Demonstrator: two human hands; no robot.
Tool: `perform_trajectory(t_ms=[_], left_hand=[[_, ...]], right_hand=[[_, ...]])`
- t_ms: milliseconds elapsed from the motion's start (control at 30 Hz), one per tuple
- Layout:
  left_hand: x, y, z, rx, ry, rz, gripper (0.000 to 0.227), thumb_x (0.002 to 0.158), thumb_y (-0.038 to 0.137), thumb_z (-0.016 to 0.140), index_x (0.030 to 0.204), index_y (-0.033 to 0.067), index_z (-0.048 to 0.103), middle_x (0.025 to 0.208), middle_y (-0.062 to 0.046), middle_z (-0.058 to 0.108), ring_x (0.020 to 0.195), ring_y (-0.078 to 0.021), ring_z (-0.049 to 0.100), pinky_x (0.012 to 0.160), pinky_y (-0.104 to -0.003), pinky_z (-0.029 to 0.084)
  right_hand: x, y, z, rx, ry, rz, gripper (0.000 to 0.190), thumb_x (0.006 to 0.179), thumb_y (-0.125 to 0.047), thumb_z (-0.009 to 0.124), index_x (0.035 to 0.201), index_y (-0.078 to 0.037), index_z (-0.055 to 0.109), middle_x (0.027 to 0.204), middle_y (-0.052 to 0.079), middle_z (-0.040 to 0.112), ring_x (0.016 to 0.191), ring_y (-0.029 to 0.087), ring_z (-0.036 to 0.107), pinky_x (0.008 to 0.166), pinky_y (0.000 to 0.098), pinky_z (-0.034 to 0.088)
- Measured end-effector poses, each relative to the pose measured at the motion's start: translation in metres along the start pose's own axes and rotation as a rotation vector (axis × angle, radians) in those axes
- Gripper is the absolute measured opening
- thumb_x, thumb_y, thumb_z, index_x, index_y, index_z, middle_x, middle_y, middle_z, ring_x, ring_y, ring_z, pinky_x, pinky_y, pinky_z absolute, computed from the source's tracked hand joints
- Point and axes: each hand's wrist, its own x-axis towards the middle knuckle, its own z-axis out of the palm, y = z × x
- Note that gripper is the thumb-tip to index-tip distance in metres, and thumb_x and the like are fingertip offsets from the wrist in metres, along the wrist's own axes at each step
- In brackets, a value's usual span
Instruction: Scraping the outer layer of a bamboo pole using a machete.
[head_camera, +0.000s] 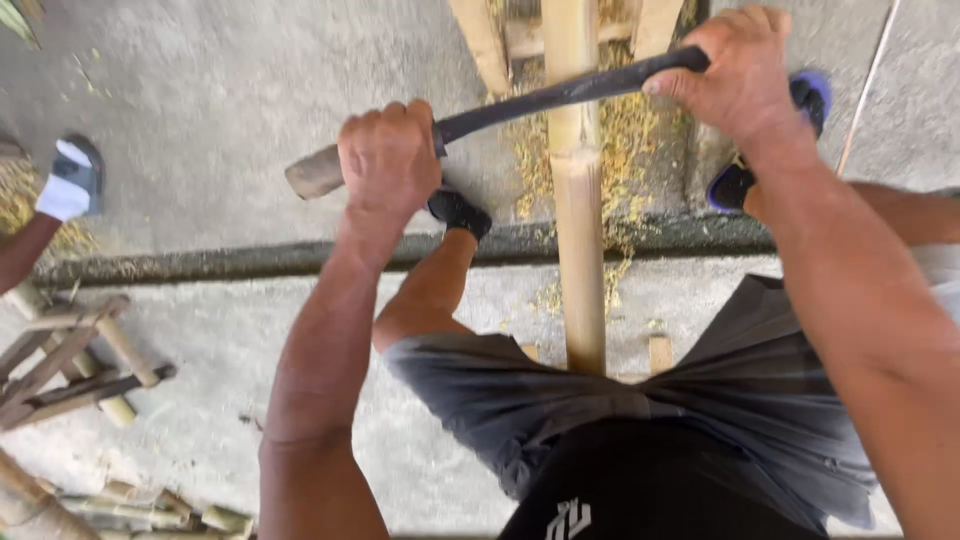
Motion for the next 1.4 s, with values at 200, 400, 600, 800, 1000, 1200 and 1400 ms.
perform_trajectory(t_ms=[200, 400, 600, 800, 1000, 1200, 1400], left_hand=[[-0.009, -0.006, -0.002, -0.034, -0.108, 0.062, 0.009, 0.089, 0.015, 0.066, 0.082, 0.0118, 0.07, 0.072, -0.008, 0.068, 0.061, -0.0234, 0.066, 0.054, -0.04, 0.051], [-0.004, 0.0, -0.002, -0.118, -0.499, -0.06, 0.01, 0.091, 0.02, 0.066, 0.089, 0.0104, 0.067, 0.062, -0.011, 0.069, 0.054, -0.025, 0.069, 0.053, -0.043, 0.052], [-0.008, -0.004, 0.02, -0.05, -0.152, -0.045, 0.003, 0.083, 0.01, 0.068, 0.082, 0.0099, 0.07, 0.075, -0.013, 0.071, 0.067, -0.0287, 0.072, 0.058, -0.043, 0.055], [0.001, -0.008, 0.012, -0.049, -0.216, -0.1, 0.01, 0.094, 0.008, 0.063, 0.088, 0.008, 0.071, 0.074, -0.01, 0.072, 0.064, -0.0227, 0.073, 0.06, -0.041, 0.055], [-0.005, -0.005, -0.002, -0.131, -0.353, -0.021, 0.013, 0.092, 0.017, 0.065, 0.092, 0.0054, 0.071, 0.069, -0.012, 0.07, 0.059, -0.0268, 0.069, 0.055, -0.043, 0.053], [-0.015, 0.001, 0.008, -0.171, -0.553, -0.033, 0.01, 0.092, 0.008, 0.058, 0.09, 0.0077, 0.068, 0.064, -0.012, 0.069, 0.058, -0.024, 0.069, 0.057, -0.042, 0.055], [-0.002, 0.0, 0.015, -0.096, -0.156, -0.067, 0.013, 0.096, 0.01, 0.062, 0.085, 0.0082, 0.068, 0.073, -0.011, 0.069, 0.063, -0.025, 0.069, 0.06, -0.044, 0.054]], right_hand=[[0.001, -0.026, -0.015, 0.302, -0.534, 0.424, 0.059, 0.08, -0.071, 0.066, 0.102, -0.016, 0.069, 0.085, 0.007, 0.064, 0.078, 0.026, 0.061, 0.079, 0.0479, 0.05], [-0.019, -0.008, 0.01, 0.067, -0.475, 0.126, 0.068, 0.077, -0.078, 0.062, 0.086, -0.012, 0.075, 0.073, 0.005, 0.062, 0.084, 0.025, 0.057, 0.098, 0.0526, 0.038], [-0.008, -0.019, -0.006, -0.137, -0.189, 0.058, 0.07, 0.093, -0.083, 0.063, 0.087, -0.014, 0.075, 0.079, 0.006, 0.06, 0.093, 0.028, 0.056, 0.094, 0.0468, 0.041], [0.006, -0.005, -0.007, -0.22, 0.139, -0.165, 0.06, 0.097, -0.077, 0.06, 0.095, -0.019, 0.073, 0.092, 0.0, 0.063, 0.099, 0.02, 0.061, 0.099, 0.0383, 0.047], [-0.012, -0.017, 0.011, -0.038, -0.533, 0.171, 0.058, 0.09, -0.074, 0.06, 0.106, -0.021, 0.074, 0.076, 0.006, 0.064, 0.074, 0.023, 0.06, 0.092, 0.0497, 0.047], [-0.02, -0.005, 0.019, -0.026, -0.454, 0.059, 0.067, 0.086, -0.078, 0.06, 0.083, -0.012, 0.074, 0.074, 0.008, 0.065, 0.086, 0.028, 0.062, 0.099, 0.0556, 0.04], [0.001, 0.003, 0.003, -0.001, 0.197, -0.159, 0.064, 0.095, -0.07, 0.05, 0.088, -0.009, 0.068, 0.089, 0.011, 0.061, 0.099, 0.03, 0.059, 0.106, 0.0468, 0.043]])
